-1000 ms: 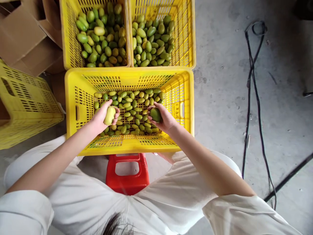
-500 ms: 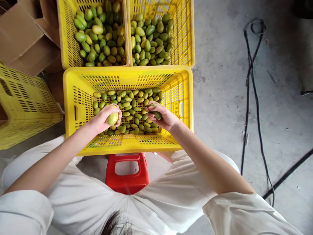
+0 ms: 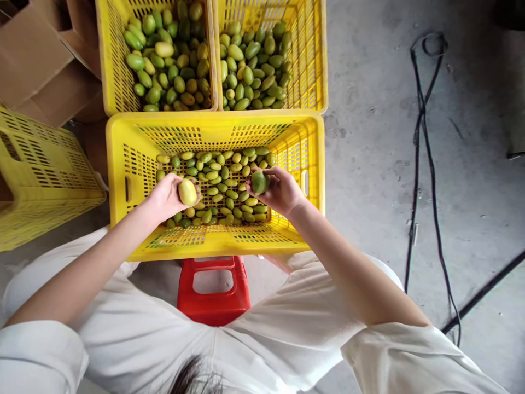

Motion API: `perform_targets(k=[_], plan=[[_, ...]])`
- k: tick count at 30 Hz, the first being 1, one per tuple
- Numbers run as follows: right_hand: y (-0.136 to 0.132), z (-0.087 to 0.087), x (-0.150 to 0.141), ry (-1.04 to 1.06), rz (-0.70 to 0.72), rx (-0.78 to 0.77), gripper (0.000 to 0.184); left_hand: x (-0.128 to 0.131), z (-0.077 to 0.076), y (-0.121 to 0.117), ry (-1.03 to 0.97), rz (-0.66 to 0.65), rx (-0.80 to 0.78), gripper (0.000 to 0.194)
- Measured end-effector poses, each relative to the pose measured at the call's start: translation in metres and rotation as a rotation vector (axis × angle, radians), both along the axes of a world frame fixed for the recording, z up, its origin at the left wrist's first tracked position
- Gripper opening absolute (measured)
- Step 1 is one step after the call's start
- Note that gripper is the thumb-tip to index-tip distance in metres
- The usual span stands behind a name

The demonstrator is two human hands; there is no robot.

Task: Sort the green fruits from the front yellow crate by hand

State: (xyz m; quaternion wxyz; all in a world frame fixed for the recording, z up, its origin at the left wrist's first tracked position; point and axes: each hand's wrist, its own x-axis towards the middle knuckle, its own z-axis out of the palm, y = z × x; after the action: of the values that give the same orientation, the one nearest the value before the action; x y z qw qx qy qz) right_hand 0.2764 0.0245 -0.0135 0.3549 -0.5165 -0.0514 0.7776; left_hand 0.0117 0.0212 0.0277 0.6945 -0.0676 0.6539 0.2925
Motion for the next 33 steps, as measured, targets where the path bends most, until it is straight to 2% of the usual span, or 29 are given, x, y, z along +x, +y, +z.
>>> perform_targets(k=[5,9,11,13,17,20,23,26,30,33], plan=[[-0.003,-0.001,-0.003,0.043,-0.035,0.009,0.028,0.008,0.004,-0.003,-0.024,-0.101,0.082,0.011],[-0.010,0.000,-0.009,0.039,0.130,-0.014,0.028,0.011,-0.001,-0.011,-0.035,-0.176,0.136,0.019],[-0.017,-0.001,-0.014,0.044,0.232,-0.067,0.025,0.013,-0.004,-0.016,-0.039,-0.195,0.099,0.022],[-0.023,-0.001,-0.021,0.074,0.275,-0.148,0.024,0.015,-0.007,-0.020,-0.039,-0.216,0.008,0.023],[-0.030,-0.002,-0.031,0.089,0.136,-0.277,0.009,0.018,-0.009,-0.024,-0.053,-0.206,-0.088,0.025],[-0.032,-0.003,-0.036,0.078,0.037,-0.331,0.021,0.020,-0.008,-0.023,-0.051,-0.181,-0.069,0.027],[-0.034,-0.005,-0.038,0.052,0.008,-0.307,0.022,0.021,-0.009,-0.021,-0.044,-0.181,-0.030,0.022],[-0.037,-0.008,-0.039,0.026,-0.015,-0.232,0.014,0.020,-0.010,-0.022,-0.023,-0.262,0.073,0.006],[-0.039,-0.011,-0.037,0.050,0.010,-0.142,0.026,0.017,-0.011,-0.025,0.074,-0.386,0.138,0.030],[-0.041,-0.012,-0.037,0.083,0.068,-0.095,0.035,0.017,-0.012,-0.027,0.072,-0.429,0.129,0.034]])
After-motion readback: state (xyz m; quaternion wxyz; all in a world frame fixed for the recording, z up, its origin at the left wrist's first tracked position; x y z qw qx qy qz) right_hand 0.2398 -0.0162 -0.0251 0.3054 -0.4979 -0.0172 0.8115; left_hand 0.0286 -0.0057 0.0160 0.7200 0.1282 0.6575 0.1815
